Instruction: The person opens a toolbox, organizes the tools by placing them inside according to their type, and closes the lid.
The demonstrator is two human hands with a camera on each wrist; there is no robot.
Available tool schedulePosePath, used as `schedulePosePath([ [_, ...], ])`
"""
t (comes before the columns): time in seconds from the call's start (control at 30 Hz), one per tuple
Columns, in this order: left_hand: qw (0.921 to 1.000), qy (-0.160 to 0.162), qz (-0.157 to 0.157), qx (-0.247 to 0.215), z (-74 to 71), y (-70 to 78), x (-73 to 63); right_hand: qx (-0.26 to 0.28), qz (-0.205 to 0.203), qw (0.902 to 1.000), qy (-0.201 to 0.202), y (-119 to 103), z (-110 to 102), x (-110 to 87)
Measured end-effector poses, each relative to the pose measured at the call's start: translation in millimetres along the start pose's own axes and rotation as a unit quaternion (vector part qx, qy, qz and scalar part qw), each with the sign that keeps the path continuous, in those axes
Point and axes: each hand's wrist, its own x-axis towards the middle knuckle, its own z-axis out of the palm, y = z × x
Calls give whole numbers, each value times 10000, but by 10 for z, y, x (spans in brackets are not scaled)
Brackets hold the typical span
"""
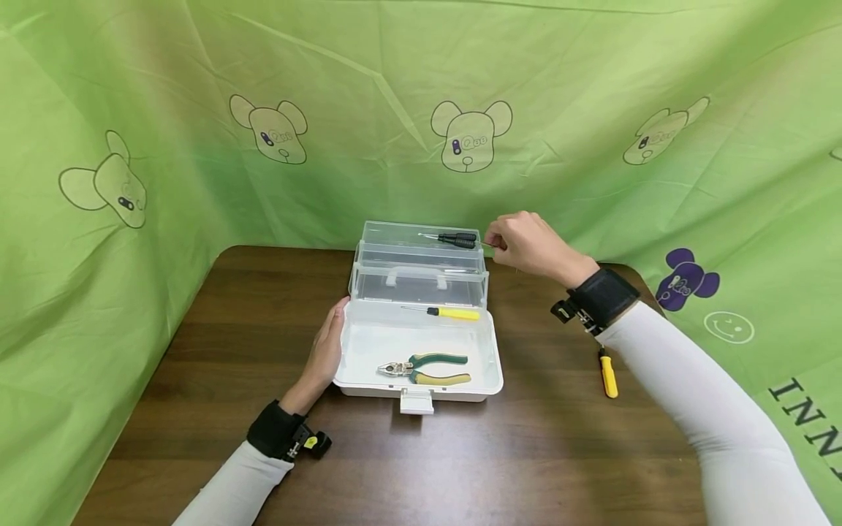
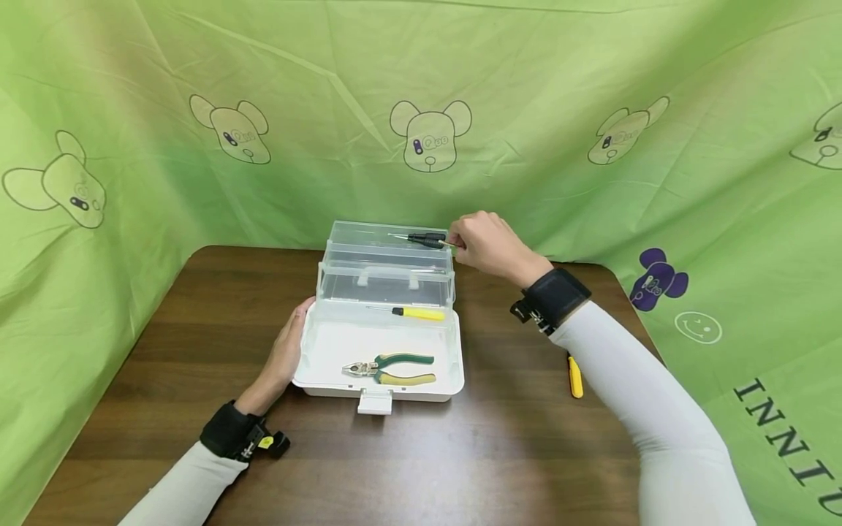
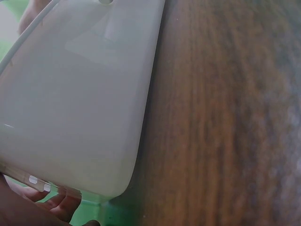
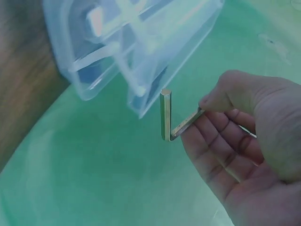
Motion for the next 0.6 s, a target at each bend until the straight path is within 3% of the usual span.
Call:
schedulePosePath([
  [0.3, 10000, -1, -14, -47, 1, -15, -8, 249, -376, 9986, -291, -124, 81, 280],
  [0.6, 10000, 42, -16, -50, 4, -24, 10, 425, -599, 9964, -413, -194, 227, 426],
])
